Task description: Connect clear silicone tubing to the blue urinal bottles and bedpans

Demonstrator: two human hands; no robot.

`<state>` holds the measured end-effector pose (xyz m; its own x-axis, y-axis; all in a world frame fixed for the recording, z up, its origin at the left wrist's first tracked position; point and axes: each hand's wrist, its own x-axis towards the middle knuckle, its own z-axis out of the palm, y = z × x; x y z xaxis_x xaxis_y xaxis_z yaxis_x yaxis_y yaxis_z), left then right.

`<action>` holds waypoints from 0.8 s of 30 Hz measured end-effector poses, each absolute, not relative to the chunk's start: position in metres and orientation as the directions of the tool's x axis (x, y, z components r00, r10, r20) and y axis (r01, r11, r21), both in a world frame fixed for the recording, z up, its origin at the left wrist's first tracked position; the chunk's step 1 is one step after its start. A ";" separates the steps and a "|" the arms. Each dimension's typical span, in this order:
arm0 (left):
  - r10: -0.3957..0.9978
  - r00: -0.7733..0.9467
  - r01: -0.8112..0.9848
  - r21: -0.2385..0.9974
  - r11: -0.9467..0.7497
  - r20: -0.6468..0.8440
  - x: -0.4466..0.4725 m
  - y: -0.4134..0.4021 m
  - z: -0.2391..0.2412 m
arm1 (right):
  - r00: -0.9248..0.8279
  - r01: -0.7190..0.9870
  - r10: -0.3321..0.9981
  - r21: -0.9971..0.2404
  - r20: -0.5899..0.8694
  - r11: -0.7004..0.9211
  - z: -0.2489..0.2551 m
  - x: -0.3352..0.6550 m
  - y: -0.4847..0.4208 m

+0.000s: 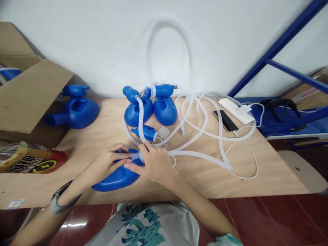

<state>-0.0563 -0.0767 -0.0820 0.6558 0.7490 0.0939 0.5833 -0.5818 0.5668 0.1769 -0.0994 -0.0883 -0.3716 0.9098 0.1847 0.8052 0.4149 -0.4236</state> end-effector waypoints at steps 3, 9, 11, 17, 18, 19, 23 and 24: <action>0.742 0.655 0.586 0.526 -0.617 0.141 -0.052 -0.078 -0.086 | -0.329 0.840 0.918 -0.375 0.222 0.392 -0.092 0.171 -0.100; 0.762 0.626 0.552 0.594 -0.585 0.168 -0.050 -0.076 -0.090 | -0.331 0.874 0.911 -0.284 0.248 0.395 -0.094 0.169 -0.100; 0.765 0.624 0.518 0.649 -0.557 0.159 -0.051 -0.074 -0.089 | -0.325 0.873 0.910 -0.289 0.256 0.393 -0.096 0.168 -0.100; 0.782 0.618 0.518 0.702 -0.489 0.088 -0.050 -0.072 -0.085 | -0.283 0.869 0.935 -0.356 0.212 0.344 -0.092 0.165 -0.102; 0.786 0.614 0.522 0.711 -0.471 0.070 -0.049 -0.071 -0.085 | -0.278 0.871 0.941 -0.362 0.195 0.333 -0.090 0.165 -0.102; 0.793 0.607 0.527 0.721 -0.450 0.050 -0.049 -0.071 -0.085 | -0.274 0.874 0.945 -0.363 0.180 0.322 -0.088 0.164 -0.103; 0.820 0.573 0.536 0.764 -0.359 -0.016 -0.049 -0.070 -0.087 | -0.264 0.890 0.953 -0.344 0.148 0.300 -0.081 0.163 -0.103; 0.826 0.564 0.535 0.771 -0.347 -0.020 -0.049 -0.069 -0.088 | -0.266 0.893 0.954 -0.336 0.140 0.298 -0.079 0.162 -0.103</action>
<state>-0.0491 -0.0695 -0.0881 0.5636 0.8258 -0.0198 0.5350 -0.3466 0.7705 0.1624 -0.1034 -0.0789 -0.2659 0.9538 0.1398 0.8934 0.2983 -0.3358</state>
